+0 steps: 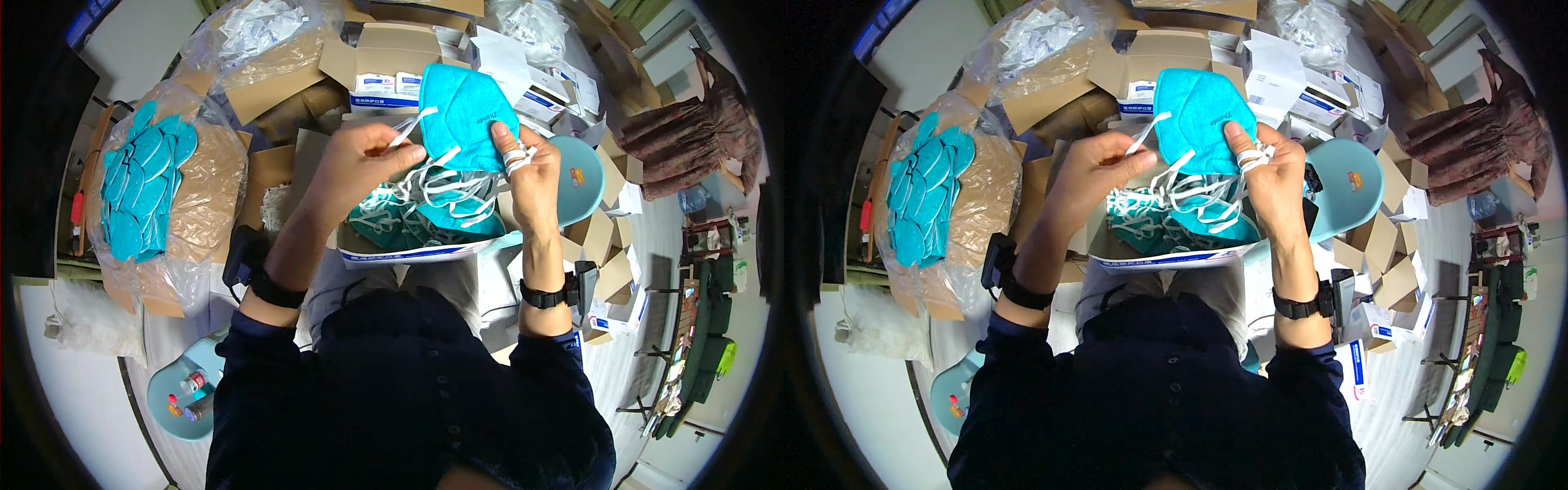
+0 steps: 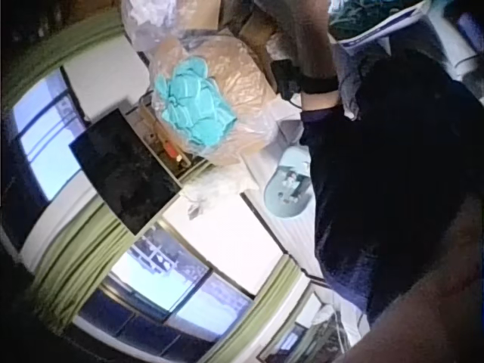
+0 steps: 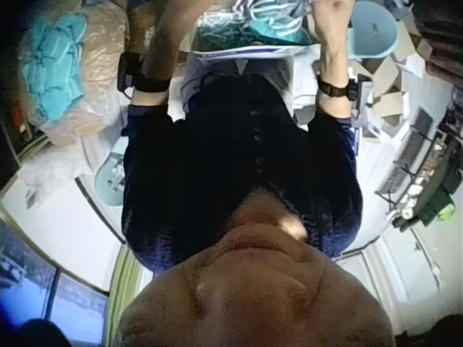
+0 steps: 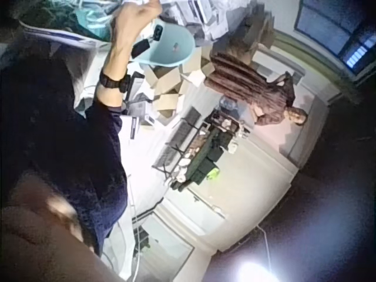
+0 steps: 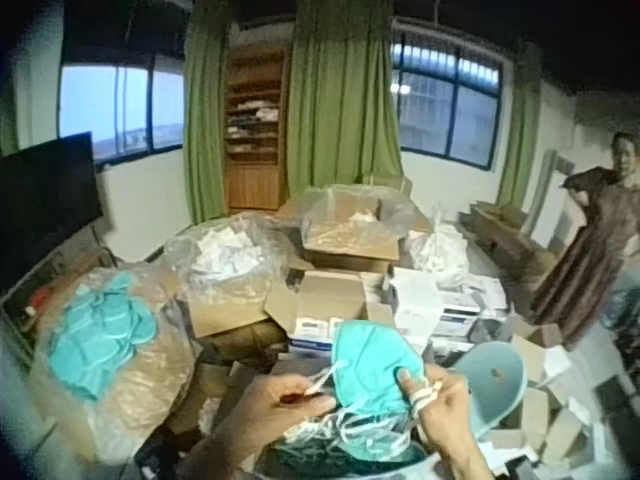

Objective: Sorting and packaging green face masks into cardboard boxes.

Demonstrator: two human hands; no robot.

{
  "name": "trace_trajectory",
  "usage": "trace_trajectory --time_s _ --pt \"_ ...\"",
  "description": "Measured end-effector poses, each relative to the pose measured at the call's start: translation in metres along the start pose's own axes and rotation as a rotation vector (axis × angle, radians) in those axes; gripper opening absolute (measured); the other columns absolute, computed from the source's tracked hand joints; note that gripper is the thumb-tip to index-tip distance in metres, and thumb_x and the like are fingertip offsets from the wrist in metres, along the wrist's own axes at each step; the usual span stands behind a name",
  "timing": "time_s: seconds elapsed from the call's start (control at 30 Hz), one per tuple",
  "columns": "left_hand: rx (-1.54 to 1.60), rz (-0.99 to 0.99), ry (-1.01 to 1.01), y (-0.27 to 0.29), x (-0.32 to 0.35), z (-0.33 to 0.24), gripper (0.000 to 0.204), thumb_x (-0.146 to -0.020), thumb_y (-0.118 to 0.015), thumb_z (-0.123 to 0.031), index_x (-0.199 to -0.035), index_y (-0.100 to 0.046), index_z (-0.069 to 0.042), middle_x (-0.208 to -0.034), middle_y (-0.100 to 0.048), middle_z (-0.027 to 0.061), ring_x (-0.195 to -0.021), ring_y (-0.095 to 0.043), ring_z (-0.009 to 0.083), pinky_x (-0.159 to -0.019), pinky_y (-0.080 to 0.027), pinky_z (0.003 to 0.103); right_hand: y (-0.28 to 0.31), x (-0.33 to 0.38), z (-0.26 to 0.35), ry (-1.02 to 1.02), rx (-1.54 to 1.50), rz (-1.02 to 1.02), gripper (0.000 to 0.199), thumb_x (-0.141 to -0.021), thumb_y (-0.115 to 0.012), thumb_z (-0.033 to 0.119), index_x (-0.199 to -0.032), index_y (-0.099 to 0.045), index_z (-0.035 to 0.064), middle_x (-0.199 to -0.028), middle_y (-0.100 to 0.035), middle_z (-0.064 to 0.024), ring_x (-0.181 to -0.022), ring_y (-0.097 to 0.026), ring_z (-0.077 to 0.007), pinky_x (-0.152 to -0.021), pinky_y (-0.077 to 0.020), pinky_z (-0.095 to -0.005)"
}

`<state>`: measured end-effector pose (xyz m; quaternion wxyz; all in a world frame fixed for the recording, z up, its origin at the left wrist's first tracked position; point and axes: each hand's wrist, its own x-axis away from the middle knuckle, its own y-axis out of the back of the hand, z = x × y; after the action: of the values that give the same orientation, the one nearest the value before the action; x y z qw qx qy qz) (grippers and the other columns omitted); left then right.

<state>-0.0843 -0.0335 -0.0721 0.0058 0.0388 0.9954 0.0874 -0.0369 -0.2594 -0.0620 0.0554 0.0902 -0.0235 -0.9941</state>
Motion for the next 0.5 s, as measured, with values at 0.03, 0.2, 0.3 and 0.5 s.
trace_trajectory --time_s 0.03,0.2,0.3,0.5 --pt "0.023 0.034 -0.002 -0.003 0.0 0.004 0.019 -0.087 -0.07 -0.015 -0.099 -0.067 -0.001 -0.083 -0.065 0.0006 -0.072 -0.056 0.0045 -0.064 -0.044 0.02 -0.003 0.0 0.003 -0.009 -0.008 -0.01 0.022 -0.09 -0.068 0.022 -0.083 -0.07 0.0012 -0.063 -0.055 0.0077 -0.056 -0.04 -0.0004 -0.049 -0.029 -0.0189" --pt "0.061 0.152 0.003 -0.016 0.001 0.011 0.016 -0.09 -0.066 -0.015 -0.097 -0.066 -0.001 -0.082 -0.063 -0.0019 -0.073 -0.054 0.0034 -0.066 -0.042 0.019 -0.004 -0.006 0.001 -0.025 0.0 0.002 0.023 -0.091 -0.068 0.021 -0.079 -0.07 0.0009 -0.063 -0.054 0.0081 -0.055 -0.038 -0.001 -0.048 -0.0281 -0.0202" --pt "0.114 0.169 -0.056 0.003 0.006 -0.007 0.014 -0.092 -0.061 -0.015 -0.097 -0.064 -0.003 -0.085 -0.062 -0.0017 -0.079 -0.056 0.0069 -0.07 -0.043 0.021 -0.001 -0.01 -0.003 -0.035 0.068 -0.024 0.025 -0.089 -0.069 0.021 -0.076 -0.068 -0.0002 -0.062 -0.053 0.007 -0.056 -0.04 -0.0018 -0.047 -0.0296 -0.0217" --pt "-0.064 0.141 -0.324 0.043 0.007 -0.042 0.01 -0.093 -0.052 -0.007 -0.097 -0.06 -0.002 -0.089 -0.061 0.0041 -0.082 -0.058 0.0132 -0.073 -0.047 0.026 0.016 -0.016 -0.052 -0.086 0.459 0.092 0.03 -0.084 -0.074 0.025 -0.085 -0.069 -0.0039 -0.063 -0.062 -0.0039 -0.057 -0.051 -0.0061 -0.052 -0.04 -0.0237"
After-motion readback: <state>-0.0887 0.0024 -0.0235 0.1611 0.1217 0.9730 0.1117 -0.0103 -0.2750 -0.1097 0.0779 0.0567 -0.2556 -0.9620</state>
